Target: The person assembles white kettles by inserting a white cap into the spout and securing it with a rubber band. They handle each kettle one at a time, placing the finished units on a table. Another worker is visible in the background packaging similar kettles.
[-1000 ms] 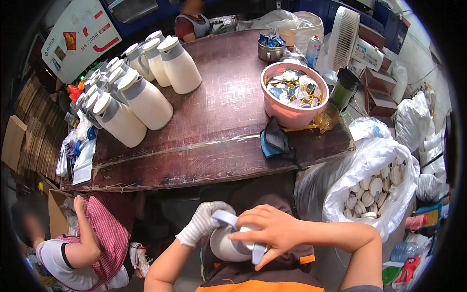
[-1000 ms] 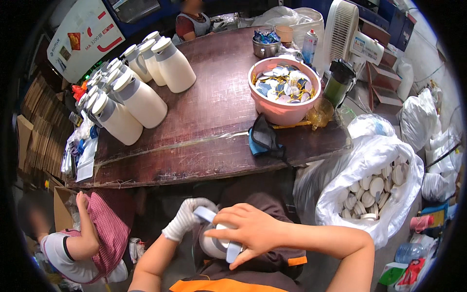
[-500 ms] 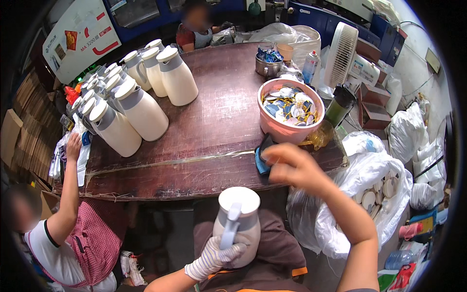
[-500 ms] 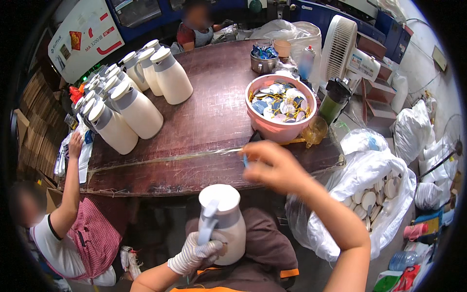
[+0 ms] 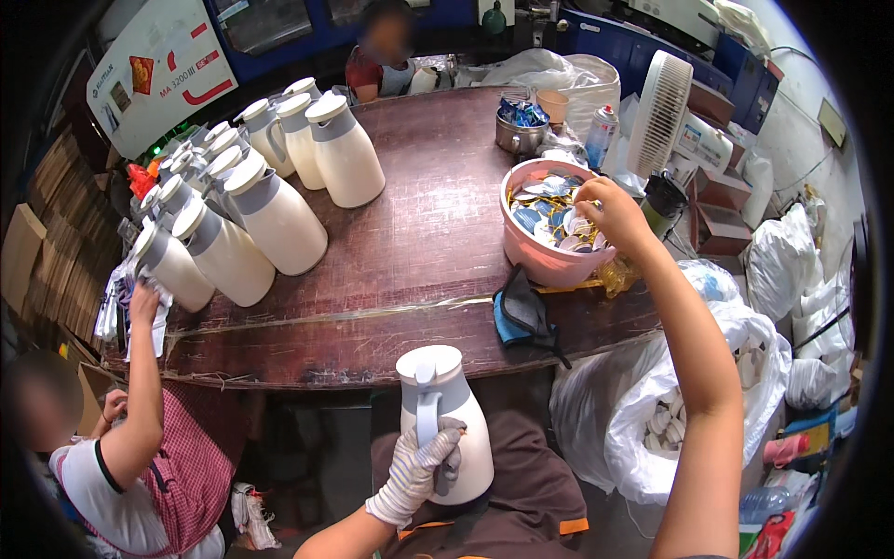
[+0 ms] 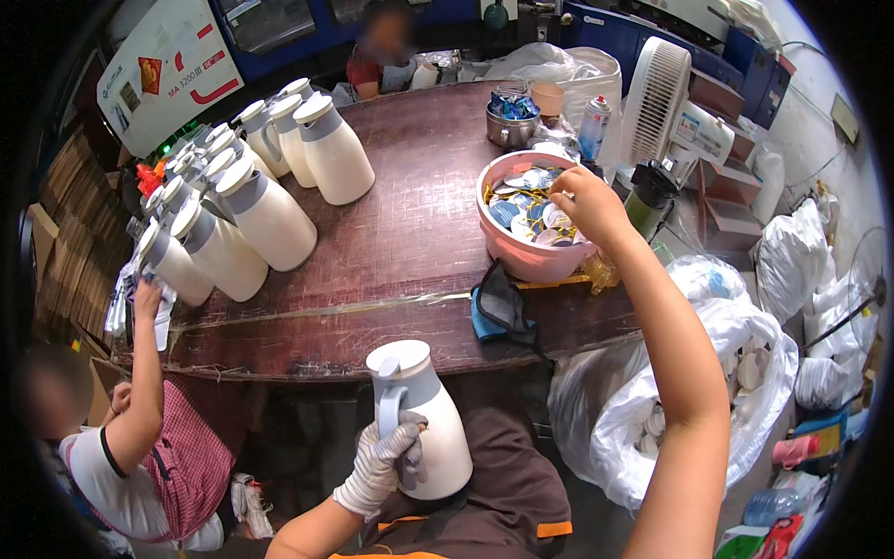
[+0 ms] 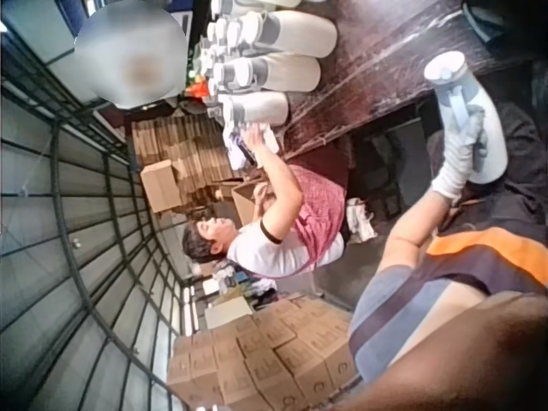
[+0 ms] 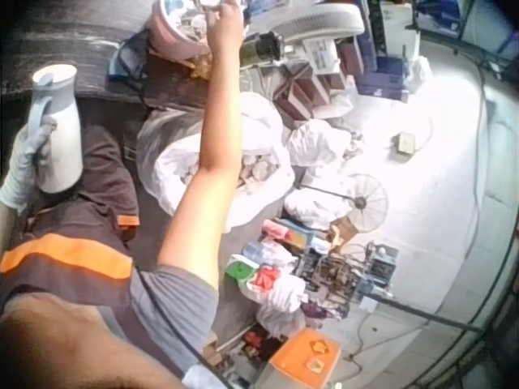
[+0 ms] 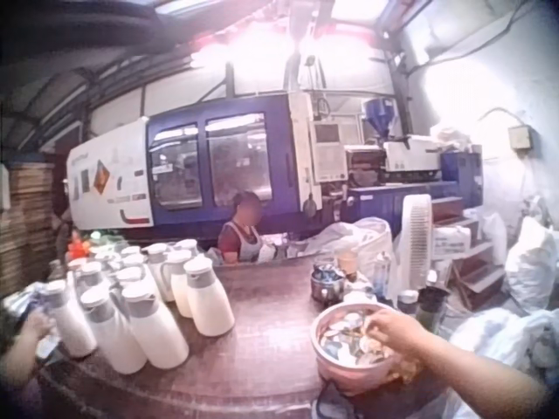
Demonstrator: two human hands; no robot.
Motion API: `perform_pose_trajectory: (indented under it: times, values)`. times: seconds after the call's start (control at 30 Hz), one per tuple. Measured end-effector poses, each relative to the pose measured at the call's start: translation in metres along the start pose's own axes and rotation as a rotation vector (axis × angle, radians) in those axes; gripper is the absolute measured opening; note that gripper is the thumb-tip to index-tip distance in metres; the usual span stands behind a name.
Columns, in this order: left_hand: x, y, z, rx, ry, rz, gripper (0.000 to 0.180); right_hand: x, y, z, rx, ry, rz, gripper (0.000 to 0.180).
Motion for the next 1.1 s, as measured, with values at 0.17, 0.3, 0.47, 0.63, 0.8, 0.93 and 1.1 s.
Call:
perform_pose_trajectory:
  times: [0.17,0.3,0.47,0.63,0.8,0.93,1.1]
  values:
    - [0.009,0.001,-0.005,-0.080,-0.031,-0.012,0.018,-0.010,-0.018,0.003,-0.163,0.115,-0.151,0.026]
    - [0.007,0.002,-0.002,-0.080,-0.035,-0.011,0.018,-0.004,-0.006,0.003,0.010,0.034,0.030,0.015]
    - [0.008,0.013,0.001,-0.202,-0.057,-0.028,0.027,-0.020,0.010,-0.013,0.649,-0.202,0.172,0.022]
    - [0.019,0.028,-0.002,-0.320,-0.053,0.018,0.033,-0.133,-0.050,-0.123,1.018,-0.406,-0.508,0.019]
    - [0.021,0.042,0.001,0.058,-0.209,0.111,0.029,-0.185,-0.118,-0.183,1.040,-0.299,-0.628,0.023]
    - [0.023,0.054,-0.006,0.313,-0.238,0.074,0.025,-0.179,-0.112,-0.192,1.075,-0.326,-0.610,0.022]
    - [0.021,0.057,0.017,0.026,-0.408,0.195,0.020,-0.194,-0.105,-0.165,1.245,-0.433,-1.005,0.025]
Point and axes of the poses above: each hand's wrist, its own x-axis towards the middle knuckle, its own y-axis out of the back of the hand, z = x × y, the point moved 4 cm from there along x, towards the middle knuckle, and after that the axes turned 6 degrees about -x, right-handed, at the moved point
